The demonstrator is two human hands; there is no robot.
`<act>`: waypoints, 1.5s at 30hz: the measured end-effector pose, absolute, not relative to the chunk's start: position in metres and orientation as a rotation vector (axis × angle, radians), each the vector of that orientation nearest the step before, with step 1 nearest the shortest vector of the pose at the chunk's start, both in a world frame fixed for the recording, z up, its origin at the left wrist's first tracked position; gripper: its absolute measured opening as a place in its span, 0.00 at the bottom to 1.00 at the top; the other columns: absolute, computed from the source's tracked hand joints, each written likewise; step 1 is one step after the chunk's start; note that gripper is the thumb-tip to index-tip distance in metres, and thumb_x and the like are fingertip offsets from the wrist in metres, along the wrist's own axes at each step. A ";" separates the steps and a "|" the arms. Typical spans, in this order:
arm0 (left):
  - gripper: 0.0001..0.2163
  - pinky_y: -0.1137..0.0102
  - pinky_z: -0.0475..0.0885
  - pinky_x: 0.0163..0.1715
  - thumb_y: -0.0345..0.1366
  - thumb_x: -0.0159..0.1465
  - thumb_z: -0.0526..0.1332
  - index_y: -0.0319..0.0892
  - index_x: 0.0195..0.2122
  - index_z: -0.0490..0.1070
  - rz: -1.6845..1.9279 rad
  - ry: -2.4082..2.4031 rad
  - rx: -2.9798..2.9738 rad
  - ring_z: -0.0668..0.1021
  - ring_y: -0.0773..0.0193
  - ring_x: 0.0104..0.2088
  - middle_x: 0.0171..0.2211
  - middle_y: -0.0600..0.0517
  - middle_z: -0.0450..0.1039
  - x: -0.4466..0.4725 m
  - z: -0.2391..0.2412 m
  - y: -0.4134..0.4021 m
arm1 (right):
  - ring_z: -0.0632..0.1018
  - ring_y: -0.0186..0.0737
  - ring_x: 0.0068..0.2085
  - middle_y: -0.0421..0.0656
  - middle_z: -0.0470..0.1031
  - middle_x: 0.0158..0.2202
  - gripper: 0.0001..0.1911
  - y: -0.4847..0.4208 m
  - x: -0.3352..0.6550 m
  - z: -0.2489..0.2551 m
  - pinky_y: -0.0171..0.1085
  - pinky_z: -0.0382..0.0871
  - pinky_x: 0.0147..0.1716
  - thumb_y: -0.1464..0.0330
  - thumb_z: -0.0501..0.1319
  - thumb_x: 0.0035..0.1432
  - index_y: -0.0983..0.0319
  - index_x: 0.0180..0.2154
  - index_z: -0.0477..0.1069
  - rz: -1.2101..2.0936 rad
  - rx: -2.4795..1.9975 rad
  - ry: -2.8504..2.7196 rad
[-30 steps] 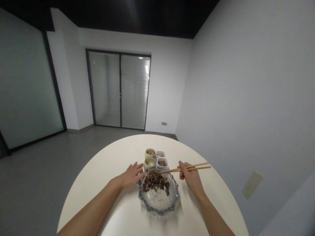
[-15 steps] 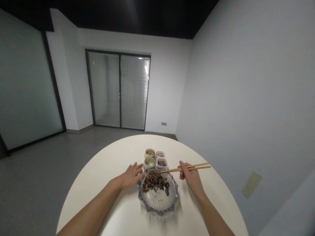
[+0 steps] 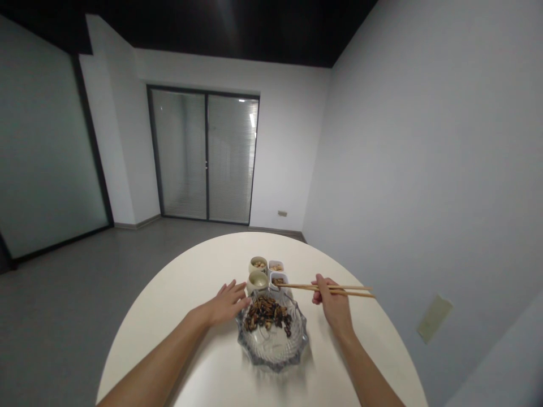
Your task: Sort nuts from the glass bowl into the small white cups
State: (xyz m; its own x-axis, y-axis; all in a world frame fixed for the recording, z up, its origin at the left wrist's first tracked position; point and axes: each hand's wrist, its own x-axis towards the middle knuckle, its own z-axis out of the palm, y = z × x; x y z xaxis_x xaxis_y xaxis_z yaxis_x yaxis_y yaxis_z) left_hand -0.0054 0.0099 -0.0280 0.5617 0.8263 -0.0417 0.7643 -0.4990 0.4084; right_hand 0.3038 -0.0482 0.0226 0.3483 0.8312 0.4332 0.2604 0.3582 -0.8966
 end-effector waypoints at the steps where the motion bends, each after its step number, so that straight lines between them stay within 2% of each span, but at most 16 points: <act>1: 0.27 0.44 0.41 0.64 0.57 0.73 0.39 0.50 0.60 0.67 0.225 1.294 2.420 0.45 0.43 0.69 0.70 0.49 0.47 -0.005 -0.029 0.010 | 0.71 0.38 0.19 0.40 0.70 0.15 0.29 -0.049 0.304 0.023 0.35 0.68 0.20 0.43 0.60 0.54 0.63 0.26 0.75 0.482 -1.189 -1.194; 6: 0.26 0.44 0.41 0.64 0.56 0.73 0.40 0.51 0.60 0.67 0.238 1.291 2.417 0.45 0.43 0.69 0.70 0.50 0.47 -0.006 -0.033 0.013 | 0.73 0.38 0.19 0.41 0.71 0.16 0.28 -0.052 0.303 0.023 0.35 0.69 0.20 0.43 0.60 0.55 0.63 0.27 0.76 0.403 -1.204 -1.180; 21: 0.26 0.44 0.40 0.64 0.56 0.74 0.40 0.51 0.60 0.67 0.231 1.277 2.401 0.44 0.44 0.69 0.70 0.50 0.46 -0.003 -0.028 0.010 | 0.74 0.39 0.22 0.41 0.72 0.17 0.26 -0.049 0.304 0.017 0.35 0.71 0.23 0.45 0.61 0.56 0.62 0.28 0.77 0.453 -1.227 -1.210; 32: 0.27 0.44 0.40 0.64 0.56 0.73 0.40 0.49 0.61 0.66 0.218 1.293 2.388 0.44 0.42 0.69 0.70 0.49 0.46 -0.004 -0.030 0.011 | 0.73 0.39 0.21 0.41 0.71 0.17 0.29 -0.046 0.311 0.012 0.35 0.70 0.22 0.44 0.58 0.58 0.63 0.28 0.77 0.402 -1.279 -1.236; 42: 0.26 0.44 0.40 0.64 0.56 0.73 0.40 0.50 0.62 0.65 0.228 1.295 2.386 0.44 0.43 0.69 0.70 0.50 0.46 -0.005 -0.028 0.009 | 0.69 0.37 0.20 0.38 0.65 0.15 0.29 -0.053 0.310 0.019 0.34 0.64 0.22 0.46 0.54 0.63 0.62 0.24 0.74 0.269 -1.214 -1.316; 45: 0.26 0.44 0.40 0.64 0.56 0.74 0.40 0.50 0.62 0.66 0.232 1.291 2.388 0.44 0.43 0.69 0.70 0.51 0.46 -0.004 -0.027 0.011 | 0.65 0.35 0.18 0.37 0.62 0.14 0.29 -0.058 0.307 0.020 0.33 0.59 0.18 0.48 0.53 0.65 0.61 0.22 0.72 0.321 -1.119 -1.385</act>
State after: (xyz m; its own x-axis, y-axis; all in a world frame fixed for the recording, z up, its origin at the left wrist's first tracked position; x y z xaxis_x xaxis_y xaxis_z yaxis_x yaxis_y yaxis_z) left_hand -0.0043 0.0109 -0.0265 0.5563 0.8296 -0.0490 0.7607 -0.4846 0.4318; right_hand 0.3071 -0.0579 0.0195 0.2366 0.7576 0.6083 0.4129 0.4883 -0.7688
